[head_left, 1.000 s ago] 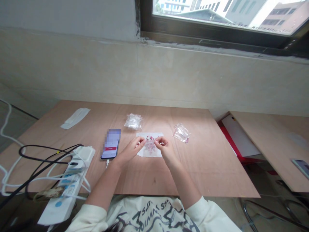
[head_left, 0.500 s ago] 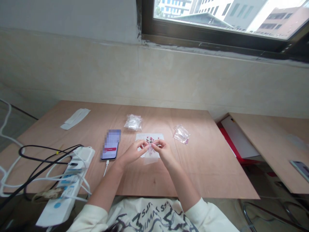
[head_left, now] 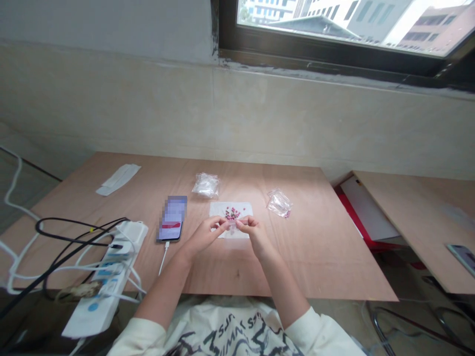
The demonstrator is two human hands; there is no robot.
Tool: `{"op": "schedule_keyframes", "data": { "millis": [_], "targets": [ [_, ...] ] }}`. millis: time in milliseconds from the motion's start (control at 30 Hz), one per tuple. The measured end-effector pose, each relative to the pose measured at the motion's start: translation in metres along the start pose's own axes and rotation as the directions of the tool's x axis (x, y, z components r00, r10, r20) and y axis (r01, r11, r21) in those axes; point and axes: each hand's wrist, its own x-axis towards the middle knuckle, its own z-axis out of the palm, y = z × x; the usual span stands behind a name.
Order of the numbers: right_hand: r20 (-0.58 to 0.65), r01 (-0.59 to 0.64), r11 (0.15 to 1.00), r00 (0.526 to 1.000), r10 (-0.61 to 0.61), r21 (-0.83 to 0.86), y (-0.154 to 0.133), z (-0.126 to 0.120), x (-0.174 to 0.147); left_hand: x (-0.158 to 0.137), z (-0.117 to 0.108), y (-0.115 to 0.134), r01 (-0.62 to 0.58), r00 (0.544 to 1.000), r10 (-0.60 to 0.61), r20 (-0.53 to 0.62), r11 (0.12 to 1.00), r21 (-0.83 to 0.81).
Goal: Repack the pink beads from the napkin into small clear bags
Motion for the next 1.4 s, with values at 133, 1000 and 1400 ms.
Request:
{"op": "schedule_keyframes", "data": {
  "millis": [133, 1000, 1400],
  "targets": [
    [0.022, -0.024, 0.999, 0.999, 0.024, -0.021, 0.002, -0.002, 0.000, 0.002, -0.005, -0.006, 0.078, 0.996, -0.079, -0.036, 0.997, -0.028],
    [-0.540, -0.491, 0.233, 0.711, -0.449, -0.840, 0.008, -0.111, 0.082, 0.129, -0.079, -0.070, 0.313, 0.797, -0.077, -0.599, 0.901, 0.301],
    [-0.434, -0.019, 0.544, 0.625, -0.649, -0.839, 0.008, -0.094, 0.036, 0.051, -0.044, -0.014, -0.037, 0.971, 0.085, -0.223, 0.977, 0.211]
  ]
}}
